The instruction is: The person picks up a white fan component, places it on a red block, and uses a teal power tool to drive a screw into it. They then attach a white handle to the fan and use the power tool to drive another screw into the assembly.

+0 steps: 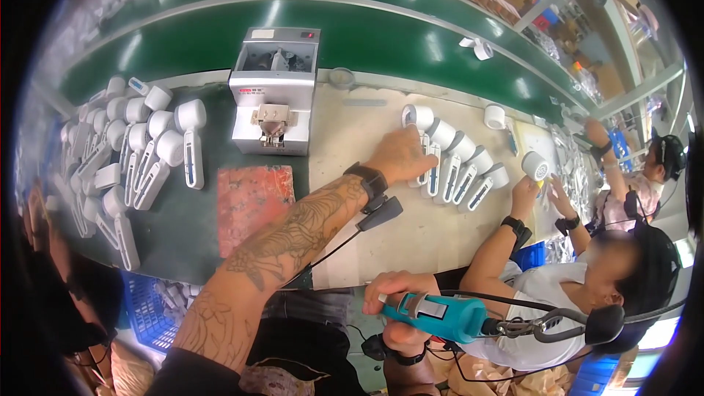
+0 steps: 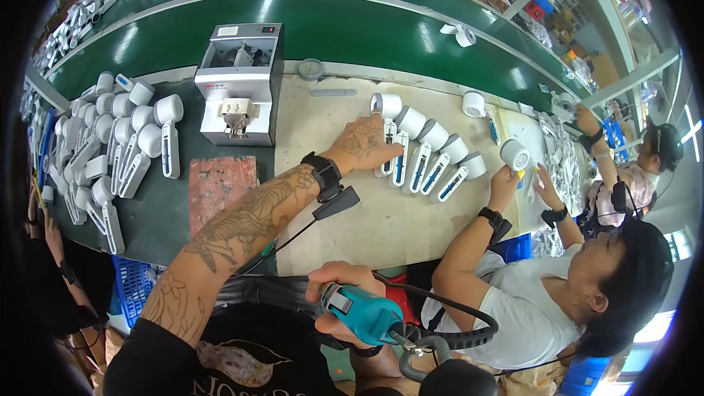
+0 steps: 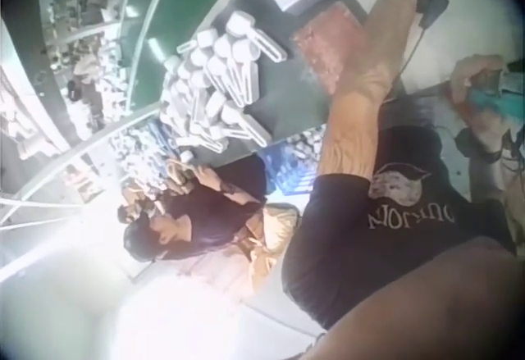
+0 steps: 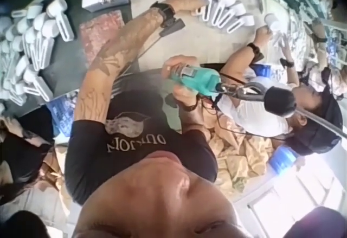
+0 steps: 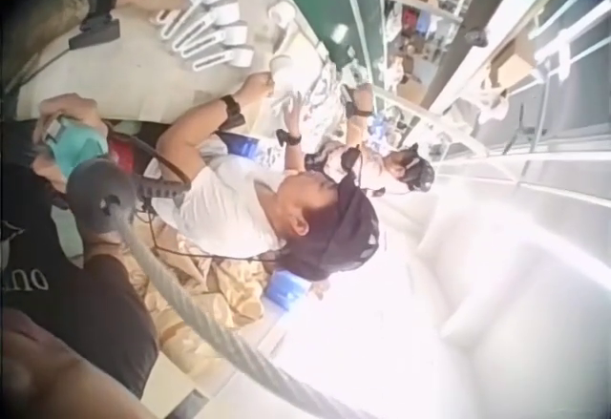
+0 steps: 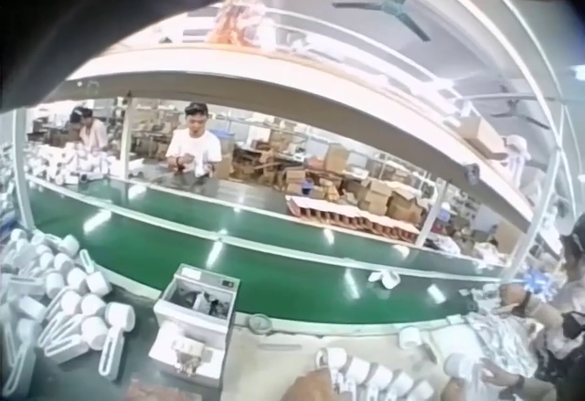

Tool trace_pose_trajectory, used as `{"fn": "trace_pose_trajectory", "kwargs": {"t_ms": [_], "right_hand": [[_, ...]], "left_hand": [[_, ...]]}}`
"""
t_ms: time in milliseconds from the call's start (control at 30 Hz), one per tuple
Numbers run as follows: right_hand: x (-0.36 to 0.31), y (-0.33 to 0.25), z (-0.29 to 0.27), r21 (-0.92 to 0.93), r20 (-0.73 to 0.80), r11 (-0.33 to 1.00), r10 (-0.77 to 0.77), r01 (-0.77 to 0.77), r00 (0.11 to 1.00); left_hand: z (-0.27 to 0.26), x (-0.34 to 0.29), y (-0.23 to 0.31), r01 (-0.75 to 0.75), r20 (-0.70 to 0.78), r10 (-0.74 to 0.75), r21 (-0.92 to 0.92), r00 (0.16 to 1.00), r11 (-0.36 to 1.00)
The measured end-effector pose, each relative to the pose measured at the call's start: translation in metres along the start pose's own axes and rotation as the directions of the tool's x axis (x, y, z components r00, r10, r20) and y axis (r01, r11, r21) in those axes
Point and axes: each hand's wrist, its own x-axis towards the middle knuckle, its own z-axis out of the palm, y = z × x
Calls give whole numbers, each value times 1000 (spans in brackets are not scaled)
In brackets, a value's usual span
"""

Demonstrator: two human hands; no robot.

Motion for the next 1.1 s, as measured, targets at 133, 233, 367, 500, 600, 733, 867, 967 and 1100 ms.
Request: {"fn": "trace_pose_trajectory", "kwargs": {"t_ms": [133, 233, 367, 500, 600, 733, 867, 967, 1100], "right_hand": [[1, 2, -4, 80, 0, 997, -14, 14, 1000], [2, 2, -6, 104, 36, 994, -32, 29, 999], [1, 2, -8, -33, -12, 999, -10, 9, 1000], [5, 2, -2, -49, 6, 999, -4, 4, 1000], [7, 6, -1, 79, 42, 996, -53, 50, 998], [4, 6, -7, 48, 48, 997, -62, 59, 997], [5, -1, 0, 8, 1, 999, -33, 33, 999], [7, 0, 5, -31, -55, 1000, -5, 3, 998], [9, 4, 9, -4, -79, 1000, 13, -13, 997]], "left_hand": [[-3, 2, -15, 26, 104, -4, -208, 995, 978], [-1, 4, -21, 24, 68, -13, -166, 998, 986], [-17, 0, -5, 159, 121, -149, -79, 981, 984], [-1, 1, -9, 206, 91, -199, -75, 976, 976], [8, 4, -30, -45, -54, 41, -68, 998, 997], [-3, 8, -27, 105, 112, -85, -184, 990, 977], [-22, 0, -10, 130, 129, -115, -115, 985, 985], [-28, -6, 5, 181, 70, -175, -93, 982, 979], [-20, -8, -3, 240, 16, -240, -27, 971, 970]]}}
